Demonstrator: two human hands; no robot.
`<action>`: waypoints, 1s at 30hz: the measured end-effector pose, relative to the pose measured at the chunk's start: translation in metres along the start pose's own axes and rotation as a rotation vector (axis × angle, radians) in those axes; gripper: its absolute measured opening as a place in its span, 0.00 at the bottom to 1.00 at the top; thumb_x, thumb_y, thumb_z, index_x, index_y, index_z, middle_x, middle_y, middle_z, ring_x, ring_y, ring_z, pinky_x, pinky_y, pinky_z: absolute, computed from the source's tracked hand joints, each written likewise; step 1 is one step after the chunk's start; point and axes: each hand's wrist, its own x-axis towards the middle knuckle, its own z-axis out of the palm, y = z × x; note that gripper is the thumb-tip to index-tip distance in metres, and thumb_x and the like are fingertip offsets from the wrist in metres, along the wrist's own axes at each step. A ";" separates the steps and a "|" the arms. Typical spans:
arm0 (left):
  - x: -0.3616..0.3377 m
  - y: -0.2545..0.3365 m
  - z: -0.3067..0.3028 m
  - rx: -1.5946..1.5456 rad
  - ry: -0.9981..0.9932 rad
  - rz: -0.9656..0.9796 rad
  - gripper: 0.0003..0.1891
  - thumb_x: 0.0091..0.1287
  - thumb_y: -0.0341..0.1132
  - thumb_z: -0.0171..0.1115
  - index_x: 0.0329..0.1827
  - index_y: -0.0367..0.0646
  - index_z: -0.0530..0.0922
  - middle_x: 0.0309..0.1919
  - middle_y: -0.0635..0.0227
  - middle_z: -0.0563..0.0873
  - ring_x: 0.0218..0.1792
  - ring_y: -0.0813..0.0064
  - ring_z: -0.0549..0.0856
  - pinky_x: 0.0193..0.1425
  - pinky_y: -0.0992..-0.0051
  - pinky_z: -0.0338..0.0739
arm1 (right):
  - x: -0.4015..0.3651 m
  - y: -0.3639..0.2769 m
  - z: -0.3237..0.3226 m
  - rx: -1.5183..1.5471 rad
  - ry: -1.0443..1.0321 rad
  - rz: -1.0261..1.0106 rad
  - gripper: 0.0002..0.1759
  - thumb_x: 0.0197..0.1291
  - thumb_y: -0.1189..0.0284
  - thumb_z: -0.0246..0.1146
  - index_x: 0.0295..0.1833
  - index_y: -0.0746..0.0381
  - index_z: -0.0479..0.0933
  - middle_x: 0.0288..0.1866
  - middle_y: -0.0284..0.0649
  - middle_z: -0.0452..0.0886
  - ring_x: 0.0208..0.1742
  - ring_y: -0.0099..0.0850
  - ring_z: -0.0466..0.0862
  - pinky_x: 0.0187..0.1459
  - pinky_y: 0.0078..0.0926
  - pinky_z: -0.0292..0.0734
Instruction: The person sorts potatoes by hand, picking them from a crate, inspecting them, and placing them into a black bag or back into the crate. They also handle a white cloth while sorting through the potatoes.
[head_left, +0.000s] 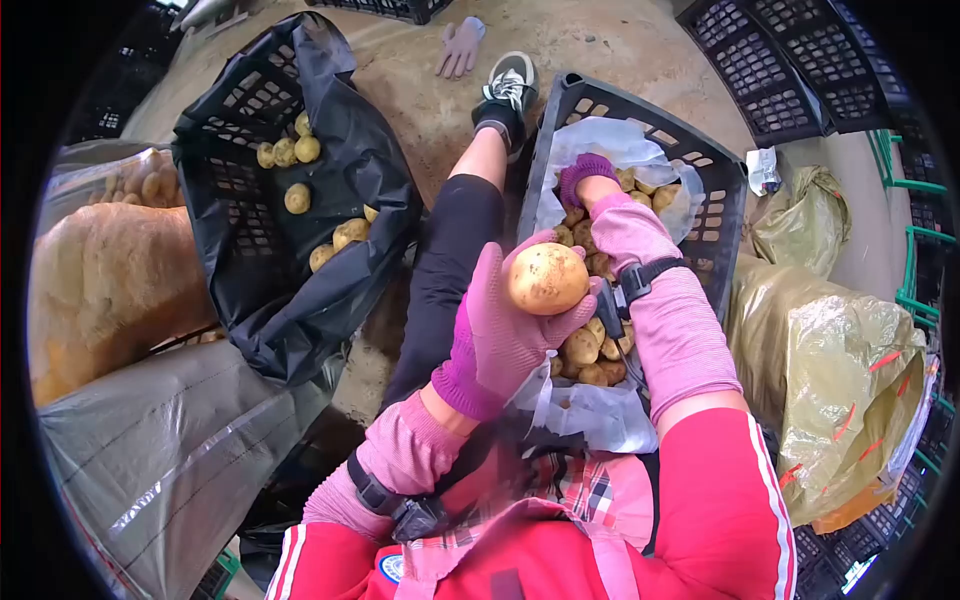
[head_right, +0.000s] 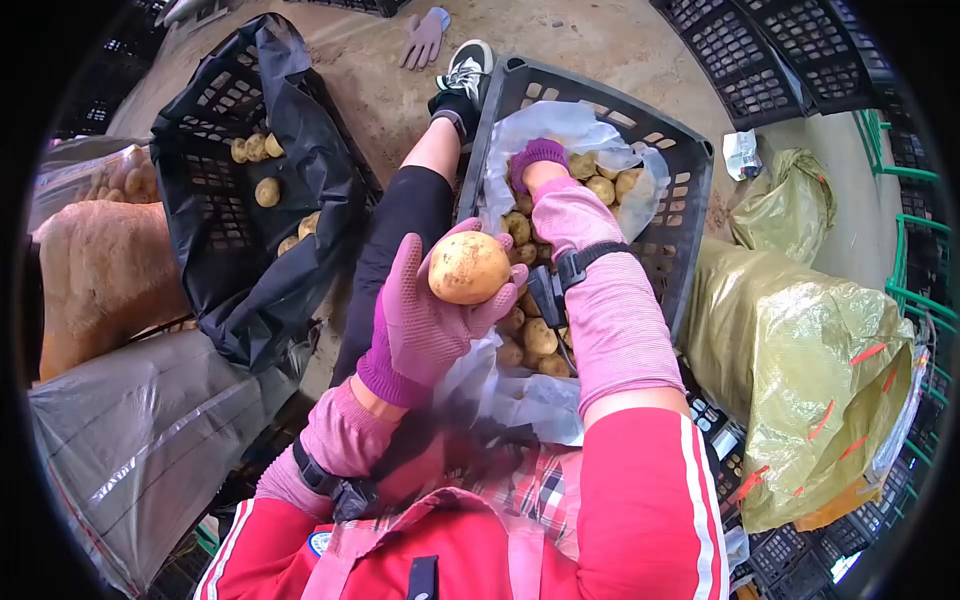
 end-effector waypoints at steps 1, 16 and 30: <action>0.001 -0.001 0.002 0.029 0.016 0.010 0.28 0.77 0.54 0.46 0.71 0.43 0.61 0.65 0.51 0.71 0.63 0.49 0.76 0.66 0.55 0.76 | 0.009 0.008 0.016 0.003 0.048 -0.001 0.26 0.41 0.63 0.74 0.50 0.56 0.85 0.57 0.53 0.82 0.59 0.46 0.82 0.58 0.43 0.79; 0.005 -0.004 -0.004 0.360 0.025 0.191 0.21 0.70 0.40 0.63 0.61 0.40 0.72 0.59 0.54 0.80 0.57 0.61 0.82 0.64 0.68 0.76 | -0.183 0.048 0.006 1.744 -0.096 -0.162 0.33 0.66 0.46 0.57 0.61 0.64 0.73 0.45 0.46 0.84 0.30 0.28 0.84 0.35 0.28 0.84; -0.123 -0.025 0.028 0.383 -0.152 0.023 0.37 0.67 0.70 0.47 0.56 0.42 0.77 0.43 0.64 0.86 0.36 0.72 0.86 0.33 0.74 0.82 | -0.404 -0.029 0.031 2.608 -0.096 -0.875 0.36 0.69 0.53 0.54 0.75 0.61 0.58 0.69 0.56 0.68 0.51 0.47 0.83 0.60 0.53 0.73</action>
